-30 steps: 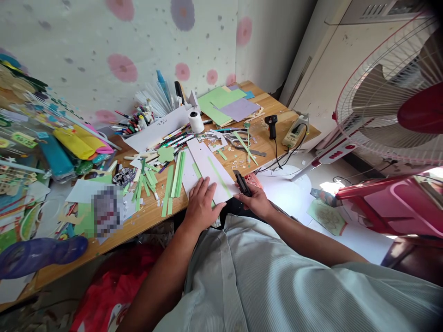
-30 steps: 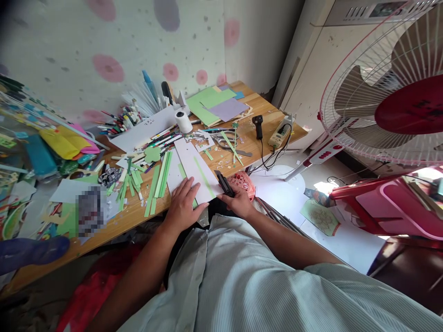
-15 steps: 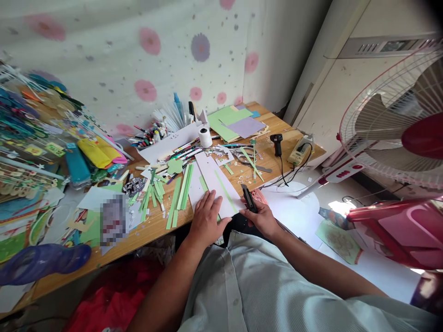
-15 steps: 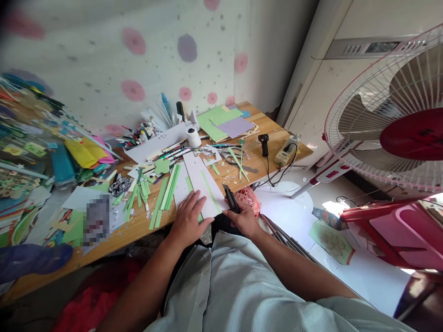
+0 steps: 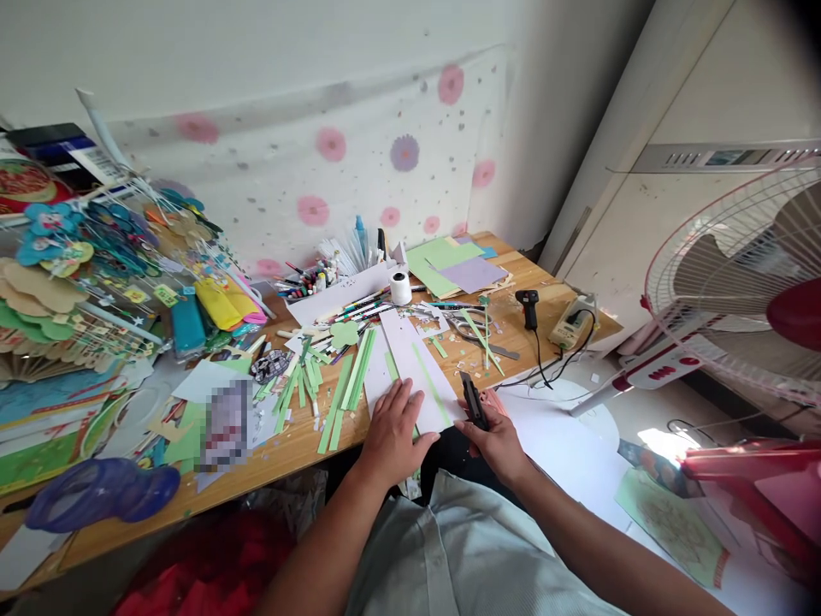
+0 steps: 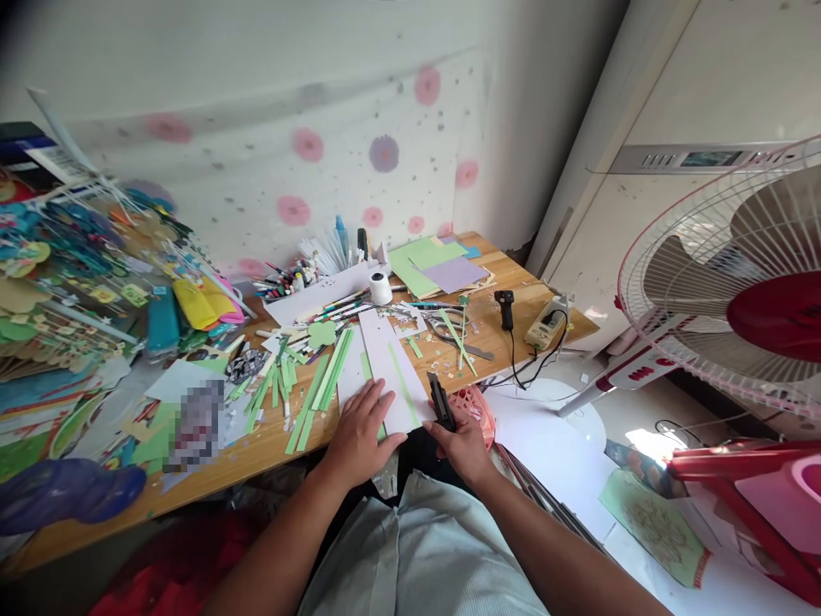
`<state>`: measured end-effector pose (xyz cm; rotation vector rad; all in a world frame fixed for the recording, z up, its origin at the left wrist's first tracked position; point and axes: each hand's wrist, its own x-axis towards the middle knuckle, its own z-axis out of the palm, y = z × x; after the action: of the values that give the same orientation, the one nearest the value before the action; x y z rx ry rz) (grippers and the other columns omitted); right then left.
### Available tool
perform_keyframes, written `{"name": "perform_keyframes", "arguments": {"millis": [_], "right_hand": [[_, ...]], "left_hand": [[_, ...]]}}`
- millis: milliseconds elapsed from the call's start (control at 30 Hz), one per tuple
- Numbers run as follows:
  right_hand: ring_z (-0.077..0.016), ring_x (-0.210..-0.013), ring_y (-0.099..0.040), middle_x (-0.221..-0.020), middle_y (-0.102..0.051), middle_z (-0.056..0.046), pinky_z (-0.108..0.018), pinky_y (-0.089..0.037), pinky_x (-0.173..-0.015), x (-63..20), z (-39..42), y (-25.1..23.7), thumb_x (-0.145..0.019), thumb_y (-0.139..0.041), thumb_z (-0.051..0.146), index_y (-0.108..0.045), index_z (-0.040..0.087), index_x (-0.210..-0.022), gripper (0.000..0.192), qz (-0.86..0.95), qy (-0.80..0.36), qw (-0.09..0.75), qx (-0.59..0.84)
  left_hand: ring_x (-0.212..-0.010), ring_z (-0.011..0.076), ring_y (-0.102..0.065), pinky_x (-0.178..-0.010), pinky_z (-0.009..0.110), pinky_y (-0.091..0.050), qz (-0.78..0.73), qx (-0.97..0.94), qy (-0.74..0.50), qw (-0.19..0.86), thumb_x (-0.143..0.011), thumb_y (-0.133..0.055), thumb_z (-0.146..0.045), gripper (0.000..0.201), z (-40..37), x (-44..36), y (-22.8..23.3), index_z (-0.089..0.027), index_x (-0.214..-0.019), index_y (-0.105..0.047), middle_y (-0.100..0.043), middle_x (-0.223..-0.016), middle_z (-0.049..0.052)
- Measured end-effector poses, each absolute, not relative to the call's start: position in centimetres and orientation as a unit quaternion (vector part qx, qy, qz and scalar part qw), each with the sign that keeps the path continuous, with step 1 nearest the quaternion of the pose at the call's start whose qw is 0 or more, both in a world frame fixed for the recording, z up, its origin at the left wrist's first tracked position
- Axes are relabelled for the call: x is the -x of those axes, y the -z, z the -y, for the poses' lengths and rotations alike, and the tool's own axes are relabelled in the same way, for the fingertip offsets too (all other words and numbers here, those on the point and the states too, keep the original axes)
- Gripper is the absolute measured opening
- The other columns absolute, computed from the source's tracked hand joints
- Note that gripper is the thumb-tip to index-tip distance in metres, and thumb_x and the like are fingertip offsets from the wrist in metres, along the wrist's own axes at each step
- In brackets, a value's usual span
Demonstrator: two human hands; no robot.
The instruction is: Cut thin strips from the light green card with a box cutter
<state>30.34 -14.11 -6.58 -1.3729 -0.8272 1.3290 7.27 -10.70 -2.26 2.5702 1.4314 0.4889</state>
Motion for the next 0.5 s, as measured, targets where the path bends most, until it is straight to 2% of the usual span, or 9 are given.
{"name": "perform_keyframes", "arguments": {"millis": [400, 500], "right_hand": [[-0.0169, -0.046, -0.055, -0.074, -0.067, 0.000, -0.031, -0.040, -0.043, -30.96, 14.41, 6.28, -0.069, -0.097, 0.056, -0.078, 0.019, -0.127, 0.071, 0.363, -0.538, 0.472, 0.596], [-0.0160, -0.045, -0.050, -0.065, -0.061, 0.004, -0.031, -0.040, -0.043, -30.93, 14.52, 5.64, -0.069, -0.098, 0.056, -0.076, 0.022, -0.120, 0.065, 0.337, -0.510, 0.525, 0.592]], "left_hand": [[-0.164, 0.0418, -0.037, -0.132, 0.062, -0.034, -0.494, -0.850, -0.157, 0.100, -0.089, -0.083, -0.053, 0.078, 10.66, -7.53, 2.18, -0.021, -0.156, -0.058, -0.043, -0.175, 0.018], [-0.164, 0.0418, -0.036, -0.132, 0.061, -0.033, -0.497, -0.847, -0.159, 0.103, -0.088, -0.084, -0.055, 0.080, 10.77, -7.54, 2.29, -0.020, -0.155, -0.059, -0.043, -0.175, 0.019]]}}
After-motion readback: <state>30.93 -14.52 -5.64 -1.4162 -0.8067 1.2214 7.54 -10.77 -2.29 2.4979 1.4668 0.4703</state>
